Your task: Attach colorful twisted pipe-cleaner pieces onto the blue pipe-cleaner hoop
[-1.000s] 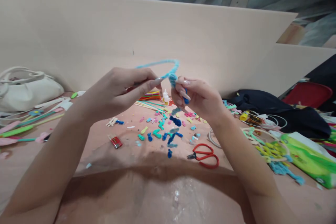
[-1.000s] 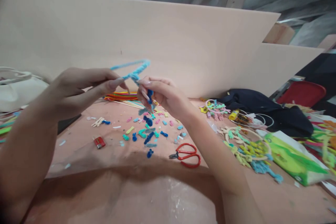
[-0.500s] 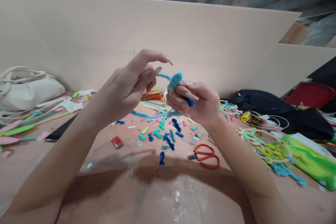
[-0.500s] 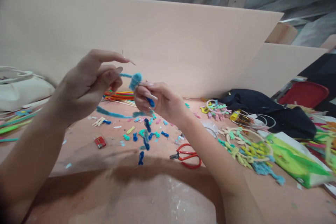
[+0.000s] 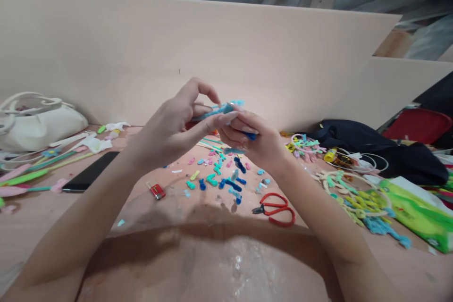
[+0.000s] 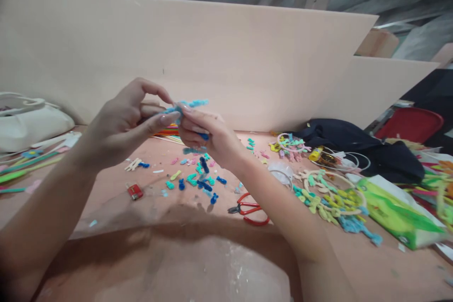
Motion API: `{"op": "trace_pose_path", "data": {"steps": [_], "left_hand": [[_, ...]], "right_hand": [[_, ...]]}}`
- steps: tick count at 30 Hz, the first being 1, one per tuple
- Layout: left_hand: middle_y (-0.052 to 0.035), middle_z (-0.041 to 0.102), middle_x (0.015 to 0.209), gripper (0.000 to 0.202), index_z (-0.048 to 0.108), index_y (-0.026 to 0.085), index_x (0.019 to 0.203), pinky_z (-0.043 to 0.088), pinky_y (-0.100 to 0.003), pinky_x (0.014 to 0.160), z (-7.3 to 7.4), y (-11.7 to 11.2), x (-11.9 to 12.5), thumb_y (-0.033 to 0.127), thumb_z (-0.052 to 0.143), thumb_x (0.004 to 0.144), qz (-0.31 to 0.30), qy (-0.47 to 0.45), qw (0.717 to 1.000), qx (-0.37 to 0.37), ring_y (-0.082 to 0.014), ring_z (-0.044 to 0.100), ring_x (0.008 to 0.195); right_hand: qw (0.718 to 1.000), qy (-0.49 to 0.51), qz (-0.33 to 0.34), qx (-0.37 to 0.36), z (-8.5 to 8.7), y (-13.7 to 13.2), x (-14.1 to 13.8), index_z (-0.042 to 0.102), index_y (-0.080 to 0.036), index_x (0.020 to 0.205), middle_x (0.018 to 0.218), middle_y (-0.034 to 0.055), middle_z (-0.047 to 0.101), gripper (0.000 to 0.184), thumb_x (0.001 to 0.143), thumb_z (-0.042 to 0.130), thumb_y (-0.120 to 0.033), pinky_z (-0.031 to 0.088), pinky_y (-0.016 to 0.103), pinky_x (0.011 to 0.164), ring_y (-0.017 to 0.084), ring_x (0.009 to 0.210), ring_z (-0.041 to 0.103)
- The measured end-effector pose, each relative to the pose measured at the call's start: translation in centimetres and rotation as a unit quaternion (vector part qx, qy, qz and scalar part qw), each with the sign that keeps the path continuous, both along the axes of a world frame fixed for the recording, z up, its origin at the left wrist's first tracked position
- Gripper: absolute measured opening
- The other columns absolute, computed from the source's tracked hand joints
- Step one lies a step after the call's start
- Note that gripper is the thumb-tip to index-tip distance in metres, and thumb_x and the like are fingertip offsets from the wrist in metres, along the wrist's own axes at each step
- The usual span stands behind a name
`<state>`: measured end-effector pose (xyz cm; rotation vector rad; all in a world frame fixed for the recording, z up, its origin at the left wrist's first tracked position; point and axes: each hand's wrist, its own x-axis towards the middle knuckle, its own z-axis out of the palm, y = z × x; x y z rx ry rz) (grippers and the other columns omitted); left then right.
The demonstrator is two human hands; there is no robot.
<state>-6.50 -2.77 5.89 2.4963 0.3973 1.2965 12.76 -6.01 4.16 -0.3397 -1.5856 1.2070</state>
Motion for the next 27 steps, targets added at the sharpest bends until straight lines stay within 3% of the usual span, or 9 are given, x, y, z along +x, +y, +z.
{"op": "trace_pose_path", "data": {"steps": [4, 8, 11, 17, 22, 27], "left_hand": [[0.0044, 0.054, 0.064, 0.037, 0.057, 0.025, 0.091, 0.031, -0.030, 0.049, 0.2, 0.1, 0.0, 0.059, 0.060, 0.106, 0.019, 0.013, 1.000, -0.022, -0.0121, 0.043, 0.054], [0.0019, 0.051, 0.069, 0.046, 0.056, 0.022, 0.077, 0.033, -0.029, 0.056, 0.6, -0.3, 0.1, 0.053, 0.050, 0.111, 0.009, 0.011, 1.000, 0.003, -0.0130, 0.045, 0.063], [0.0028, 0.049, 0.066, 0.047, 0.058, 0.021, 0.074, 0.033, -0.028, 0.055, 0.6, -0.6, 0.3, 0.053, 0.057, 0.108, -0.005, 0.006, 1.000, -0.012, -0.0121, 0.044, 0.061], [0.0005, 0.071, 0.076, 0.041, 0.071, 0.020, 0.082, 0.046, -0.023, 0.060, 0.5, -0.7, 0.4, 0.055, 0.069, 0.103, -0.030, -0.003, 0.999, -0.037, -0.0122, 0.062, 0.069], [-0.0017, 0.076, 0.082, 0.045, 0.075, 0.021, 0.083, 0.059, -0.026, 0.078, 0.6, -0.6, 0.5, 0.059, 0.066, 0.104, -0.086, 0.011, 0.992, -0.096, -0.0157, 0.072, 0.081], [-0.0002, 0.073, 0.077, 0.034, 0.074, 0.022, 0.077, 0.054, -0.025, 0.063, 0.8, -0.6, 0.7, 0.043, 0.071, 0.104, -0.109, -0.016, 0.983, -0.146, -0.0135, 0.068, 0.071]], "right_hand": [[1.000, -0.005, 0.020, 0.016, -0.1, 0.3, 0.1, 0.032, -0.022, 0.057, 0.051, -0.0082, 0.028, 0.067, 0.099, 0.072, -0.055, 0.022, 0.025, 0.049, 0.006, 0.047, 0.023], [0.998, -0.022, 0.045, 0.044, -0.2, 0.5, 0.2, 0.036, -0.021, 0.056, 0.049, -0.0077, 0.028, 0.065, 0.099, 0.071, -0.054, 0.023, 0.025, 0.048, 0.007, 0.046, 0.025], [0.999, -0.037, 0.010, 0.033, -0.5, 0.4, 0.2, 0.039, -0.022, 0.057, 0.051, -0.0074, 0.029, 0.064, 0.100, 0.069, -0.059, 0.024, 0.026, 0.050, 0.008, 0.048, 0.024], [0.996, -0.034, -0.076, 0.033, -0.8, 0.0, 0.1, 0.052, -0.021, 0.059, 0.054, -0.0056, 0.038, 0.062, 0.097, 0.071, -0.065, 0.027, 0.026, 0.053, 0.009, 0.051, 0.032], [0.992, -0.042, -0.113, 0.039, -0.8, -0.5, -0.3, 0.053, -0.021, 0.057, 0.055, -0.0040, 0.044, 0.063, 0.096, 0.072, -0.066, 0.029, 0.026, 0.053, 0.010, 0.053, 0.036], [0.994, -0.051, -0.091, 0.036, -0.5, -0.7, -0.2, 0.067, -0.021, 0.070, 0.069, 0.0000, 0.060, 0.054, 0.098, 0.070, -0.067, 0.045, 0.026, 0.056, 0.012, 0.061, 0.053]]}}
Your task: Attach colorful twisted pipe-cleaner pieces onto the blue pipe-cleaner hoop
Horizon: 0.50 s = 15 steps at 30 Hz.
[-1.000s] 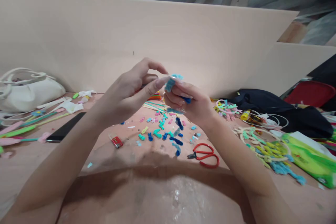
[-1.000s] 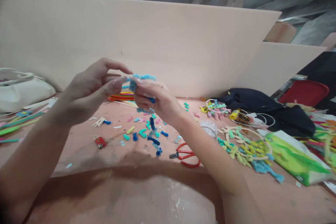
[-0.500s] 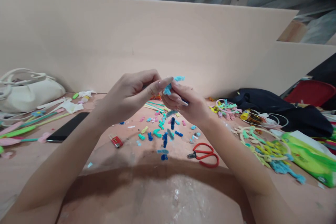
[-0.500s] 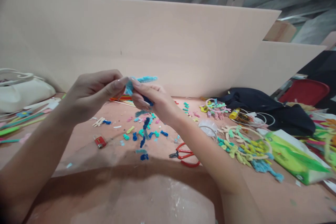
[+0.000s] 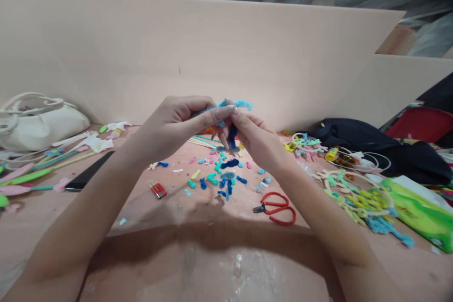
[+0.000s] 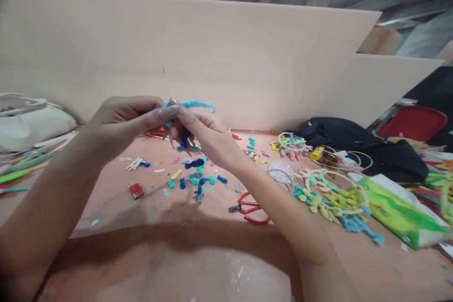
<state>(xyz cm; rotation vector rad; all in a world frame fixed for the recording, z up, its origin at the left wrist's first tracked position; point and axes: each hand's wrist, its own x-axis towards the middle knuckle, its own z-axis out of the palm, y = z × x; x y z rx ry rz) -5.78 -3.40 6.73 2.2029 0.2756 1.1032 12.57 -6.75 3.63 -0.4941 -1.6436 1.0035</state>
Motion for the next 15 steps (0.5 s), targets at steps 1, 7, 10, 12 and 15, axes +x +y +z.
{"op": "trace_pose_path", "data": {"steps": [1, 7, 10, 12, 15], "left_hand": [[0.0004, 0.071, 0.075, 0.033, 0.074, 0.022, 0.077, 0.052, -0.025, 0.061, 0.1, 0.1, -0.1, 0.039, 0.070, 0.104, -0.003, -0.003, 1.000, -0.005, -0.0123, 0.066, 0.068], [0.0021, 0.053, 0.065, 0.039, 0.071, 0.021, 0.073, 0.036, -0.024, 0.052, 0.3, 1.1, -1.2, 0.046, 0.075, 0.101, 0.020, -0.034, 0.999, 0.006, -0.0084, 0.046, 0.061], [0.0020, 0.051, 0.066, 0.041, 0.072, 0.021, 0.073, 0.033, -0.025, 0.053, 0.4, 0.9, -1.3, 0.051, 0.076, 0.100, 0.042, -0.034, 0.999, 0.000, -0.0080, 0.042, 0.062], [0.0014, 0.052, 0.067, 0.041, 0.070, 0.020, 0.072, 0.034, -0.026, 0.054, 0.4, 0.6, -1.2, 0.050, 0.076, 0.099, 0.039, -0.029, 0.999, -0.009, -0.0083, 0.042, 0.062], [0.0009, 0.049, 0.065, 0.041, 0.068, 0.021, 0.070, 0.032, -0.026, 0.052, 0.3, 0.3, -0.8, 0.048, 0.075, 0.099, 0.019, -0.025, 0.999, 0.007, -0.0093, 0.039, 0.060]], "right_hand": [[1.000, -0.007, 0.011, 0.002, 0.2, -0.1, 0.2, 0.069, -0.020, 0.074, 0.074, 0.0010, 0.064, 0.055, 0.100, 0.066, -0.068, 0.049, 0.026, 0.059, 0.013, 0.064, 0.058], [0.991, -0.122, -0.005, 0.053, 1.6, -1.3, 1.7, 0.075, -0.018, 0.106, 0.106, 0.0042, 0.075, 0.038, 0.107, 0.063, -0.054, 0.055, 0.025, 0.081, 0.012, 0.091, 0.070], [0.964, -0.178, -0.146, 0.132, 1.6, -2.5, 1.7, 0.072, -0.020, 0.113, 0.110, 0.0042, 0.076, 0.027, 0.111, 0.060, -0.044, 0.055, 0.028, 0.083, 0.013, 0.095, 0.069], [0.910, -0.184, -0.273, 0.253, 1.4, -3.0, 1.5, 0.070, -0.022, 0.107, 0.104, 0.0044, 0.075, 0.020, 0.110, 0.061, -0.040, 0.055, 0.033, 0.090, 0.017, 0.095, 0.068], [0.806, -0.187, -0.391, 0.402, 1.3, -3.4, 1.2, 0.068, -0.026, 0.112, 0.114, 0.0079, 0.074, 0.011, 0.105, 0.069, -0.034, 0.050, 0.043, 0.109, 0.024, 0.112, 0.066]]}}
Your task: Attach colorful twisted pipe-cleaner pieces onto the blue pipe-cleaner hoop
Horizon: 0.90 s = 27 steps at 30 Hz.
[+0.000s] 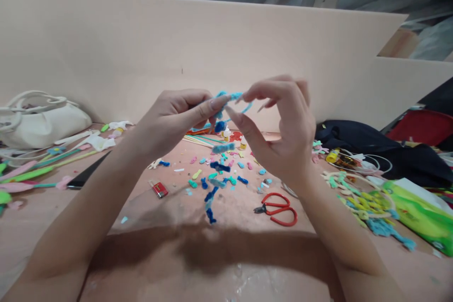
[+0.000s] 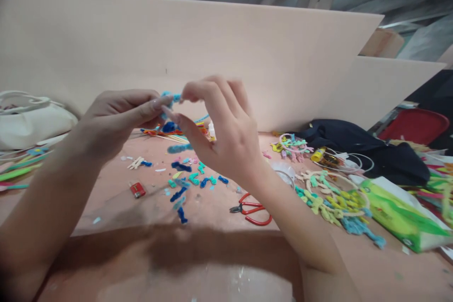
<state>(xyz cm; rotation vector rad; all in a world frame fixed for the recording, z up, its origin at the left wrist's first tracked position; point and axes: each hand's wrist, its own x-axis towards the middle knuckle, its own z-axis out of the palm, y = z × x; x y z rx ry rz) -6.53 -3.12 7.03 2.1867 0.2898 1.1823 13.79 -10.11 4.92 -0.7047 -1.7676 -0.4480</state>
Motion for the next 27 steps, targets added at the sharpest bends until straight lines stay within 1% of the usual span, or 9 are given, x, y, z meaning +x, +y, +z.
{"op": "trace_pose_path", "data": {"steps": [3, 5, 8, 13, 16, 19, 21, 24, 27], "left_hand": [[0.0003, 0.047, 0.066, 0.040, 0.066, 0.020, 0.070, 0.033, -0.027, 0.052, -0.3, -0.1, 0.3, 0.043, 0.069, 0.102, 0.009, 0.016, 1.000, 0.014, -0.0102, 0.039, 0.060], [-0.0002, 0.049, 0.069, 0.038, 0.067, 0.020, 0.071, 0.038, -0.026, 0.055, -0.4, -0.2, 0.5, 0.043, 0.068, 0.102, 0.008, 0.023, 1.000, -0.002, -0.0107, 0.043, 0.062], [0.0001, 0.051, 0.070, 0.038, 0.069, 0.019, 0.074, 0.040, -0.023, 0.056, -0.5, -0.3, 0.7, 0.047, 0.070, 0.100, -0.012, 0.019, 0.999, -0.027, -0.0109, 0.047, 0.065], [0.0011, 0.045, 0.067, 0.052, 0.060, 0.019, 0.069, 0.038, -0.022, 0.054, -0.8, -0.8, 0.7, 0.056, 0.067, 0.103, -0.034, 0.025, 0.999, -0.005, -0.0106, 0.043, 0.061], [0.0014, 0.047, 0.068, 0.046, 0.059, 0.020, 0.074, 0.036, -0.024, 0.055, -1.2, -0.8, 0.4, 0.050, 0.062, 0.108, 0.000, 0.019, 0.998, 0.064, -0.0111, 0.042, 0.063], [0.0010, 0.060, 0.083, 0.012, 0.067, 0.027, 0.110, 0.044, -0.024, 0.058, -1.4, 0.1, 0.1, 0.039, 0.064, 0.108, -0.008, -0.011, 0.990, 0.139, -0.0130, 0.054, 0.069], [-0.0015, 0.066, 0.096, 0.021, 0.065, 0.032, 0.131, 0.053, -0.026, 0.067, -1.3, 0.9, -0.2, 0.031, 0.060, 0.110, -0.048, -0.004, 0.971, 0.233, -0.0148, 0.063, 0.078], [-0.0053, 0.066, 0.100, 0.026, 0.070, 0.030, 0.129, 0.057, -0.029, 0.074, -0.8, 1.8, -0.3, 0.027, 0.050, 0.114, -0.081, 0.014, 0.927, 0.366, -0.0163, 0.067, 0.082], [-0.0054, 0.064, 0.094, 0.022, 0.073, 0.031, 0.119, 0.059, -0.030, 0.074, -0.6, 2.0, 0.0, 0.032, 0.052, 0.114, -0.065, -0.027, 0.913, 0.401, -0.0174, 0.068, 0.083]], "right_hand": [[0.998, -0.039, -0.029, -0.035, 0.3, 0.2, 0.2, 0.067, -0.028, 0.123, 0.131, 0.0099, 0.072, 0.019, 0.106, 0.068, -0.036, 0.041, 0.048, 0.117, 0.029, 0.128, 0.061], [0.993, -0.049, 0.013, -0.105, 0.4, 0.5, 0.4, 0.068, -0.026, 0.112, 0.114, 0.0063, 0.074, 0.013, 0.110, 0.062, -0.038, 0.041, 0.046, 0.111, 0.025, 0.112, 0.065], [0.984, -0.037, 0.081, -0.157, 0.3, 0.9, 0.5, 0.062, -0.023, 0.091, 0.084, -0.0021, 0.067, 0.026, 0.111, 0.060, -0.039, 0.041, 0.039, 0.097, 0.016, 0.082, 0.061], [0.984, -0.034, 0.114, -0.131, -0.4, 1.3, 0.1, 0.059, -0.020, 0.087, 0.080, -0.0022, 0.063, 0.029, 0.105, 0.071, -0.039, 0.038, 0.035, 0.080, 0.013, 0.077, 0.057], [0.986, -0.046, 0.096, -0.126, -0.4, 1.2, 0.2, 0.062, -0.019, 0.090, 0.080, -0.0017, 0.061, 0.023, 0.106, 0.068, -0.035, 0.040, 0.035, 0.078, 0.014, 0.077, 0.057], [0.986, -0.077, 0.082, -0.126, -0.1, 0.9, 0.5, 0.060, -0.020, 0.090, 0.080, -0.0006, 0.062, 0.021, 0.108, 0.063, -0.030, 0.042, 0.037, 0.081, 0.016, 0.079, 0.058], [0.983, -0.101, 0.080, -0.127, -0.1, 0.8, 0.6, 0.059, -0.021, 0.088, 0.081, 0.0003, 0.062, 0.021, 0.108, 0.060, -0.027, 0.043, 0.037, 0.080, 0.016, 0.079, 0.058], [0.981, -0.127, 0.076, -0.122, 0.0, 0.4, 0.4, 0.055, -0.022, 0.088, 0.080, -0.0012, 0.058, 0.019, 0.106, 0.061, -0.022, 0.043, 0.034, 0.077, 0.015, 0.075, 0.052], [0.978, -0.141, 0.072, -0.133, 0.2, -0.1, 0.3, 0.054, -0.022, 0.092, 0.084, -0.0016, 0.058, 0.017, 0.106, 0.063, -0.023, 0.044, 0.033, 0.078, 0.014, 0.078, 0.053]]}}
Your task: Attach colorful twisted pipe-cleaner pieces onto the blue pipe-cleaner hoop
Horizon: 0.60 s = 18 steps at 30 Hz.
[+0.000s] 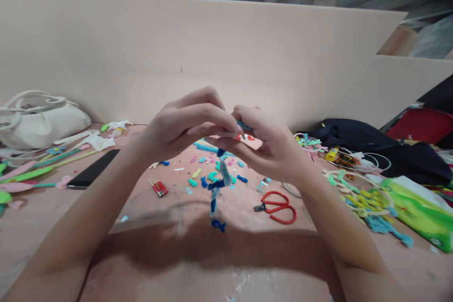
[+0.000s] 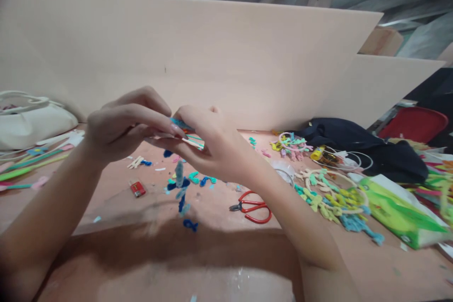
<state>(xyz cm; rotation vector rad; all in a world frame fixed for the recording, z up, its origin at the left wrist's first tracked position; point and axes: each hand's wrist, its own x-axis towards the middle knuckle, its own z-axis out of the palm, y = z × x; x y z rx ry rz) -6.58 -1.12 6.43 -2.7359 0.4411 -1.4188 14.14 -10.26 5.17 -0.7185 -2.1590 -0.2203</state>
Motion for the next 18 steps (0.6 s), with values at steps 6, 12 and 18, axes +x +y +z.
{"op": "trace_pose_path", "data": {"steps": [6, 12, 18], "left_hand": [[-0.0054, 0.067, 0.106, 0.012, 0.079, 0.033, 0.109, 0.059, -0.030, 0.070, -1.0, -0.2, 1.0, 0.031, 0.068, 0.107, 0.031, -0.147, 0.988, -0.026, -0.0151, 0.067, 0.085], [-0.0021, 0.072, 0.106, 0.009, 0.084, 0.031, 0.103, 0.062, -0.032, 0.084, -1.4, -1.5, 1.6, 0.024, 0.081, 0.098, 0.024, -0.190, 0.969, -0.157, -0.0155, 0.070, 0.096], [0.0013, 0.075, 0.093, 0.010, 0.089, 0.031, 0.092, 0.062, -0.019, 0.073, -1.0, -2.4, 1.7, 0.022, 0.086, 0.093, -0.054, -0.130, 0.920, -0.367, -0.0100, 0.071, 0.086]], "right_hand": [[0.999, -0.012, 0.034, -0.026, 0.5, -0.4, 0.4, 0.053, -0.022, 0.103, 0.091, 0.0002, 0.059, 0.017, 0.113, 0.054, -0.035, 0.046, 0.033, 0.078, 0.014, 0.078, 0.053], [0.996, -0.037, -0.063, 0.048, 0.3, 0.1, 0.5, 0.052, -0.023, 0.103, 0.091, 0.0012, 0.061, 0.014, 0.115, 0.047, -0.028, 0.047, 0.037, 0.084, 0.017, 0.079, 0.055], [0.978, -0.088, -0.115, 0.147, 0.1, 0.5, 0.7, 0.053, -0.021, 0.106, 0.098, 0.0060, 0.067, 0.022, 0.118, 0.041, -0.034, 0.045, 0.039, 0.087, 0.020, 0.084, 0.062]]}}
